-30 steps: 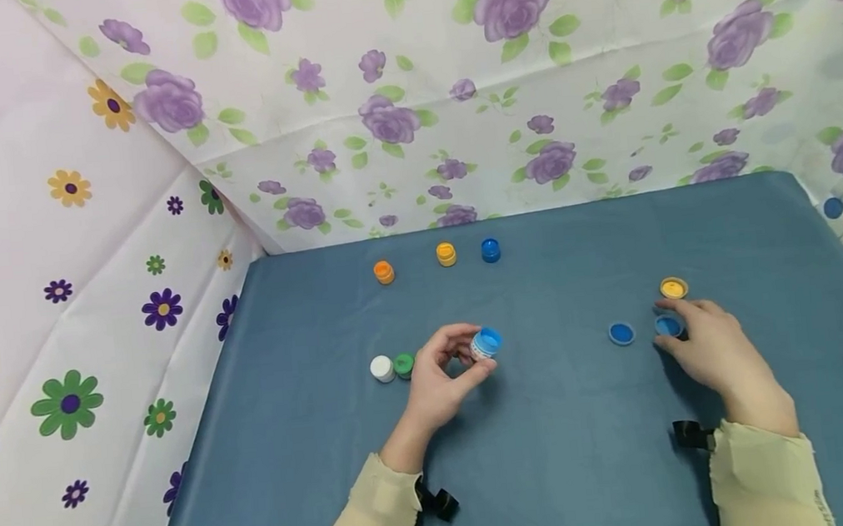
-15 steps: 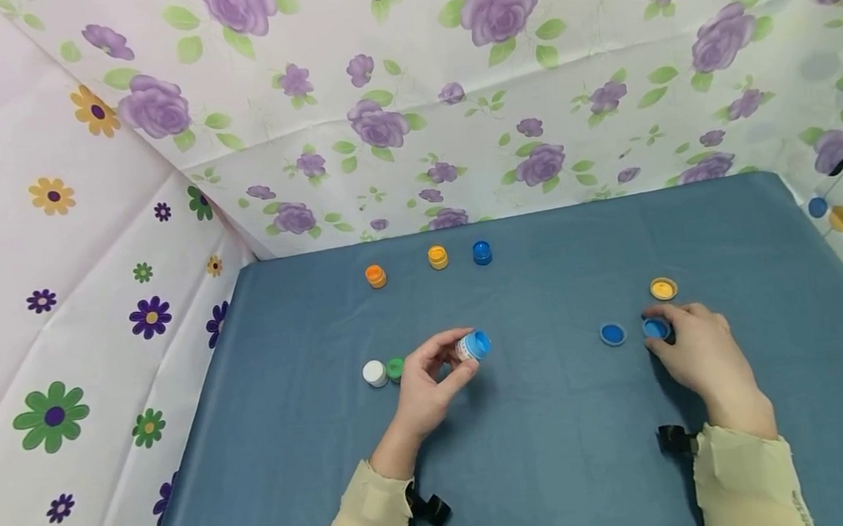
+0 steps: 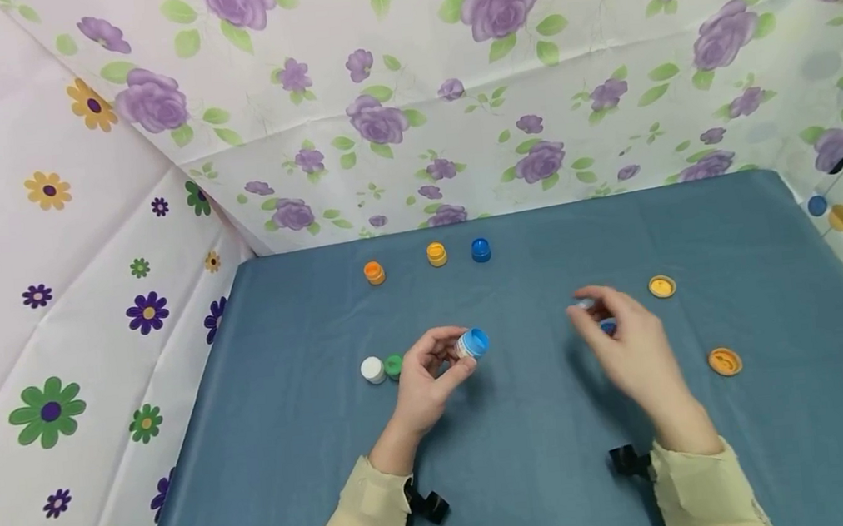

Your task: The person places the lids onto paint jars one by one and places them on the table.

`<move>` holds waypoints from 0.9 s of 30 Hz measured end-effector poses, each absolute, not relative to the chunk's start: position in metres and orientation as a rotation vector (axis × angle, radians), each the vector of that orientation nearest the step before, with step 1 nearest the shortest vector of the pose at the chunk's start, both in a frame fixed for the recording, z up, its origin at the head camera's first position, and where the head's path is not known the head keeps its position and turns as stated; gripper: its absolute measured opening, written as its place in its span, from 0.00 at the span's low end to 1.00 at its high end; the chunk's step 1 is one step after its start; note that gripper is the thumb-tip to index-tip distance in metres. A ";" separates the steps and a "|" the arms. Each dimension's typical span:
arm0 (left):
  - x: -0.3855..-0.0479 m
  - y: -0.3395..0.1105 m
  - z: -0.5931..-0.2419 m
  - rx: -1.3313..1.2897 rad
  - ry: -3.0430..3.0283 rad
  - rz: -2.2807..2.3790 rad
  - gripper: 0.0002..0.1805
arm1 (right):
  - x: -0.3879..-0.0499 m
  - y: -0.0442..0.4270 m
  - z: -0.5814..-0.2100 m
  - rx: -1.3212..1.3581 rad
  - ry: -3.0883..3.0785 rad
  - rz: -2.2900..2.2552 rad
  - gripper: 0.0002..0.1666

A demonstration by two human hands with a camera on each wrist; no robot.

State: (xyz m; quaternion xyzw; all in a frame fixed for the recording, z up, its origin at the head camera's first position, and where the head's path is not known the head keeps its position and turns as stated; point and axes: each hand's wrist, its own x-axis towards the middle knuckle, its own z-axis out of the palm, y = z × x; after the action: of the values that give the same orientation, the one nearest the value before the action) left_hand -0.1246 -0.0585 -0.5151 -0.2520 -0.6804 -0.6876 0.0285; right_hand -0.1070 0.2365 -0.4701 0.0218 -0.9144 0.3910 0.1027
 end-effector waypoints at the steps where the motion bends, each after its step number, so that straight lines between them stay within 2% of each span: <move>1: -0.125 -0.059 -0.515 -0.778 -2.104 -2.121 0.18 | -0.105 0.226 -0.467 0.115 -2.669 1.184 0.20; 5: -0.125 -0.059 -0.515 -0.783 -2.102 -2.139 0.18 | -0.100 0.193 -0.454 0.285 -2.579 1.332 0.14; 10: -0.124 -0.059 -0.515 -0.797 -2.073 -2.164 0.20 | -0.098 0.172 -0.447 0.543 -2.487 1.528 0.28; 13: -0.124 -0.059 -0.514 -0.811 -2.048 -2.176 0.21 | -0.099 0.165 -0.447 0.663 -2.451 1.566 0.30; 18: -0.124 -0.059 -0.514 -0.816 -2.034 -2.187 0.22 | -0.100 0.159 -0.449 0.678 -2.411 1.587 0.27; 27: -0.125 -0.061 -0.513 -0.839 -2.021 -2.154 0.20 | -0.101 0.159 -0.450 0.728 -2.464 1.475 0.28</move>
State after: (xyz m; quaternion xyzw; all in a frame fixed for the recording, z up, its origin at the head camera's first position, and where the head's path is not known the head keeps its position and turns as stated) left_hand -0.1252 -0.0609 -0.5133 -0.2732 -0.6577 -0.7010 0.0356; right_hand -0.1010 0.1590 -0.4499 0.2447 -0.8284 0.4959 0.0894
